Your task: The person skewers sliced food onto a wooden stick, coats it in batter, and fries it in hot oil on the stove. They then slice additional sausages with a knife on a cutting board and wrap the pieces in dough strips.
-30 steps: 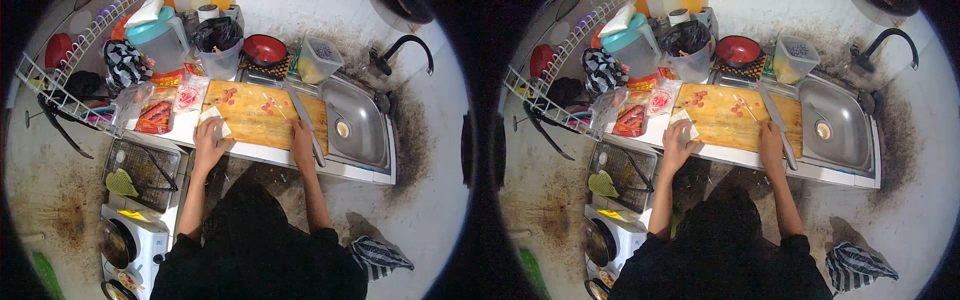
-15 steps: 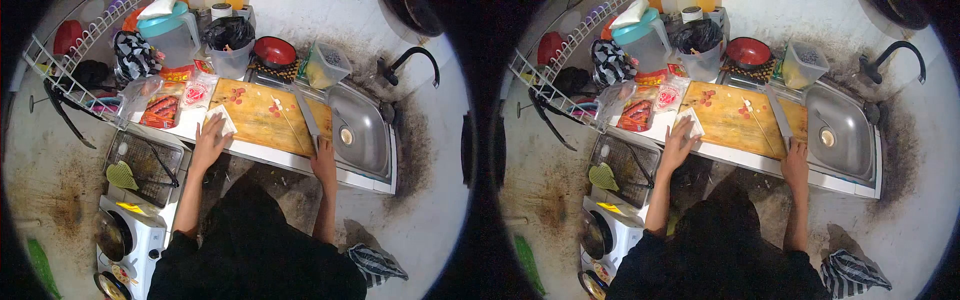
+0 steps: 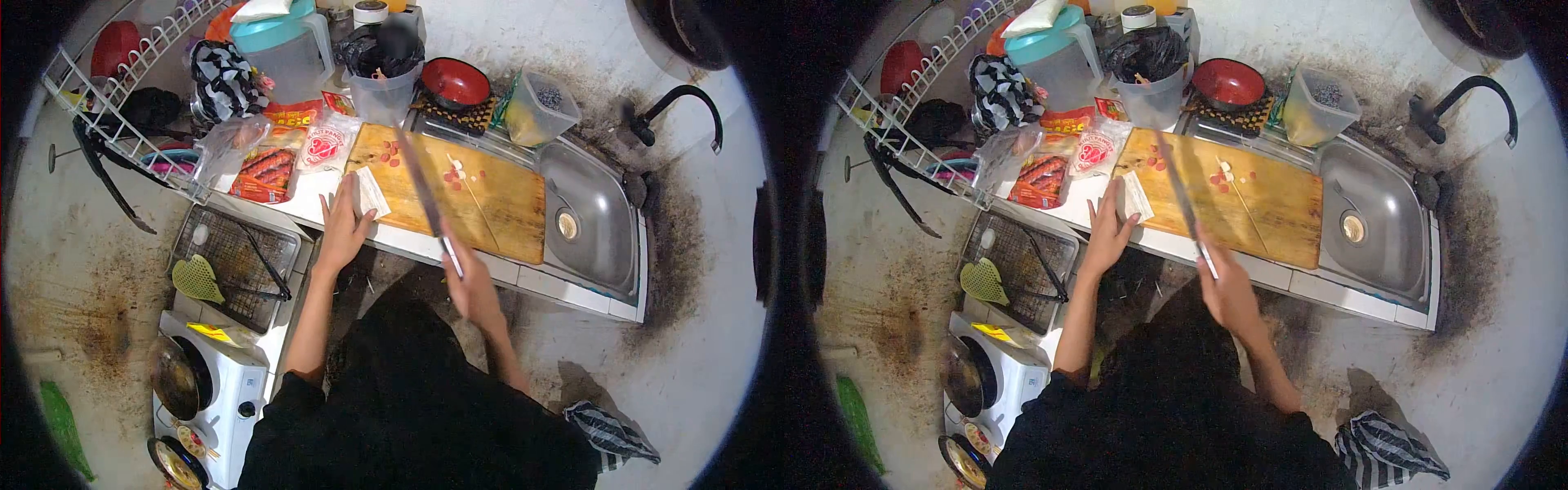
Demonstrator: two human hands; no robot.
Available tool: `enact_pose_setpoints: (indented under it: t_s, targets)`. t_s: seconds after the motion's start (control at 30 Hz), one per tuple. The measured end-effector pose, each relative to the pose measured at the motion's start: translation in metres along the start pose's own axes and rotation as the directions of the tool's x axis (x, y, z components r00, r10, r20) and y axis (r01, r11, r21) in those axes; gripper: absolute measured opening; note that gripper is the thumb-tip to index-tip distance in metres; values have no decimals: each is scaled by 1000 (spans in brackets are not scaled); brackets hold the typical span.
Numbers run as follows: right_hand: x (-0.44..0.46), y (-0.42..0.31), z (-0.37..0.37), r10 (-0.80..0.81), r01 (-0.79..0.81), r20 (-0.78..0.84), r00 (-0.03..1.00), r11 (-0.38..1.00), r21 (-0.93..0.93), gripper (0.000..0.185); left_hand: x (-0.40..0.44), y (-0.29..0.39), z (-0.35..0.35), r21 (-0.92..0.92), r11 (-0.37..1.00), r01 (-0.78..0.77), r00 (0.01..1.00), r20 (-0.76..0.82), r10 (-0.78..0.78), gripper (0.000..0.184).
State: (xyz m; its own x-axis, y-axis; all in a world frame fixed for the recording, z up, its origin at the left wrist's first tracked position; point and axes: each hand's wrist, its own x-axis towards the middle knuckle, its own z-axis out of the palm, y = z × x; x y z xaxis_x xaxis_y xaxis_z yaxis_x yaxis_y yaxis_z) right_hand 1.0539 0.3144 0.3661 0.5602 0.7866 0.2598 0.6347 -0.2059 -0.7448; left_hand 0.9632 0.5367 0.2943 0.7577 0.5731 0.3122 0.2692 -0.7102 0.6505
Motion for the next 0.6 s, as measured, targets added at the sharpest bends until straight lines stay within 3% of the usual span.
enact_pose_setpoints:
  t_s: [0.07,0.2,0.6]
  targets:
    - [3,-9,13,20,-24,105,994,999,41,52,0,-4,3,2,1000,-8,1000,4,8,67]
    - [4,-5,34,45,-28,183,982,995,-94,50,-1,-2,5,15,1000,-25,1000,-4,25,68]
    - [6,-2,44,99,-63,235,967,985,-158,52,-1,3,2,28,1000,7,1000,18,-7,68]
